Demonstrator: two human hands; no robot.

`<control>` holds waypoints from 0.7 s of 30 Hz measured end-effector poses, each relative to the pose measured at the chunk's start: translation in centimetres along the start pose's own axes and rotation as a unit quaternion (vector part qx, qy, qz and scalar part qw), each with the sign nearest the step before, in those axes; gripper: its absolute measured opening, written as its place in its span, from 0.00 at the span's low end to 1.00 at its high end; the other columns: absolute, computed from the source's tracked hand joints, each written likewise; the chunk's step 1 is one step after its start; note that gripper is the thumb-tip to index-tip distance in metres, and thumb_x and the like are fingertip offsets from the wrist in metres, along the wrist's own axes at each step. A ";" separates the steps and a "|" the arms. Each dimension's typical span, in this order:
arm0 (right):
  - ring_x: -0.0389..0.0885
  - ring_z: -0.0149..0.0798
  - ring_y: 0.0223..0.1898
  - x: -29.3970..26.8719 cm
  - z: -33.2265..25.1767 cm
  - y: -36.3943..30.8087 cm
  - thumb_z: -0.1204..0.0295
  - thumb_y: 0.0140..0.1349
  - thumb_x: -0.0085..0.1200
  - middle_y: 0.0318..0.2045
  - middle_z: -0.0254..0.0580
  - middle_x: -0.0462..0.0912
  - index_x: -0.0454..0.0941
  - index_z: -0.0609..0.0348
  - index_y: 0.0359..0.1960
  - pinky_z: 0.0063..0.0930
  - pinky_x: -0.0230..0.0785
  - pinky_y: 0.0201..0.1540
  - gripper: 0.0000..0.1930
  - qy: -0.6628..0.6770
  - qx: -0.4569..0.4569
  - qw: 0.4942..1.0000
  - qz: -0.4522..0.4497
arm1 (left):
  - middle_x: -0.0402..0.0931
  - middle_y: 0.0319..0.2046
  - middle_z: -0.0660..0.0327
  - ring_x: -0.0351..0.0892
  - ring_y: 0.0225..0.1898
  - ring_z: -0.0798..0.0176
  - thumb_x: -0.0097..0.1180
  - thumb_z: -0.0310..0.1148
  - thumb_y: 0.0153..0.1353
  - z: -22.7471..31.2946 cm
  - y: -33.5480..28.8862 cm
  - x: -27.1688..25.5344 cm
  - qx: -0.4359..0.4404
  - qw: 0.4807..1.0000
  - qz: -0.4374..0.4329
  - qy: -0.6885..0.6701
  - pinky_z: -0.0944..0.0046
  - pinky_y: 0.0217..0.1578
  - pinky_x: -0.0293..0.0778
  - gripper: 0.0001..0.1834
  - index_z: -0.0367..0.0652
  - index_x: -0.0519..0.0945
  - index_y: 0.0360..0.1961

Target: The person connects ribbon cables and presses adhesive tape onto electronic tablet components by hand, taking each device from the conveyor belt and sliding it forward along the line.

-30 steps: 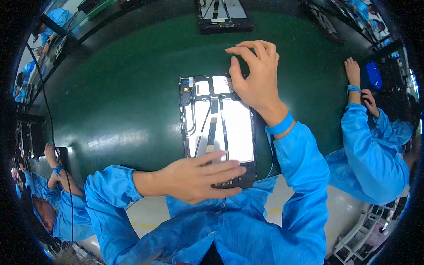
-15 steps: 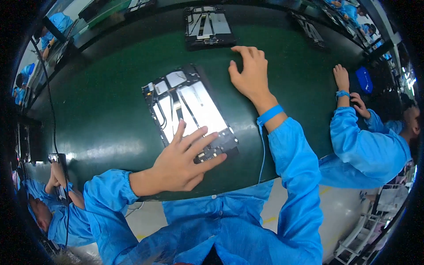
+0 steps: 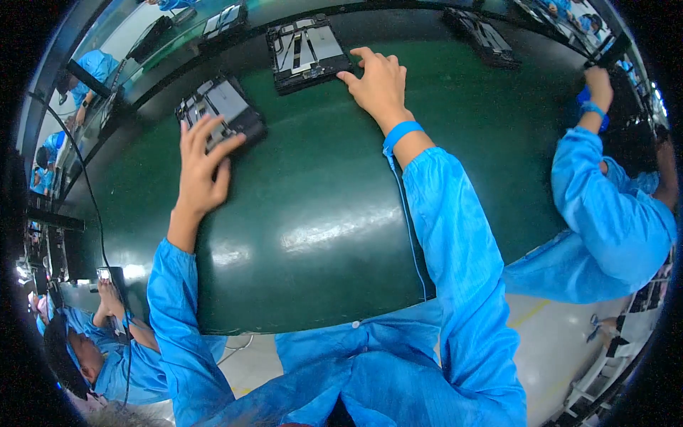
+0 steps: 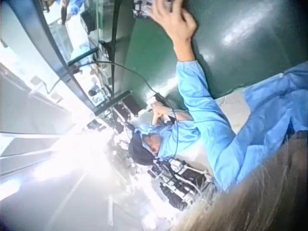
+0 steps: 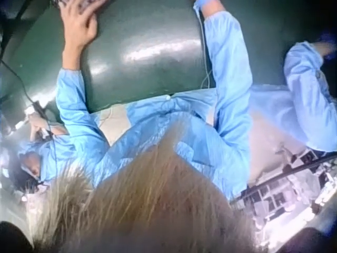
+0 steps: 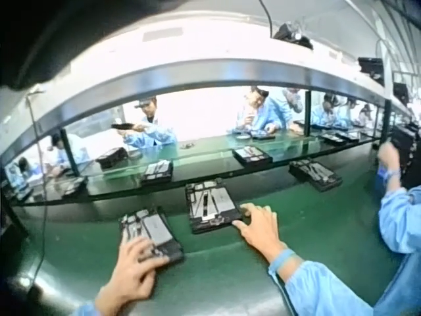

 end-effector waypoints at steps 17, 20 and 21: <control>0.93 0.56 0.40 1.6 -0.3 1.6 0.56 0.70 0.71 0.33 0.49 0.94 0.87 0.50 0.61 0.48 0.84 0.45 0.22 0.143 -0.011 0.990 0.008 | 0.83 0.53 0.57 0.78 0.65 0.46 0.61 0.18 0.58 -5.2 4.1 5.0 -0.036 0.988 0.090 0.116 0.38 0.74 0.68 0.11 0.43 0.85 0.41; 0.93 0.57 0.41 1.9 -0.4 1.5 0.67 0.70 0.66 0.39 0.54 0.94 0.85 0.46 0.66 0.47 0.85 0.48 0.22 0.210 -0.058 0.976 -0.019 | 0.83 0.50 0.57 0.78 0.65 0.47 0.60 0.19 0.59 -4.3 5.1 6.2 -0.038 0.992 0.079 0.089 0.38 0.73 0.69 0.11 0.42 0.85 0.42; 0.93 0.58 0.41 2.0 -0.5 1.4 0.72 0.70 0.63 0.42 0.56 0.94 0.84 0.45 0.68 0.47 0.85 0.50 0.24 0.243 -0.081 0.966 -0.032 | 0.83 0.50 0.57 0.79 0.64 0.47 0.60 0.19 0.59 -4.0 5.5 6.4 -0.038 0.993 0.074 0.079 0.39 0.73 0.69 0.11 0.42 0.85 0.42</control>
Point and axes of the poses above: each hand's wrist, its own y-axis towards the middle knuckle, its own x-axis out of the palm, z = x × y, the point moved 5 cm from there along y, towards the middle knuckle
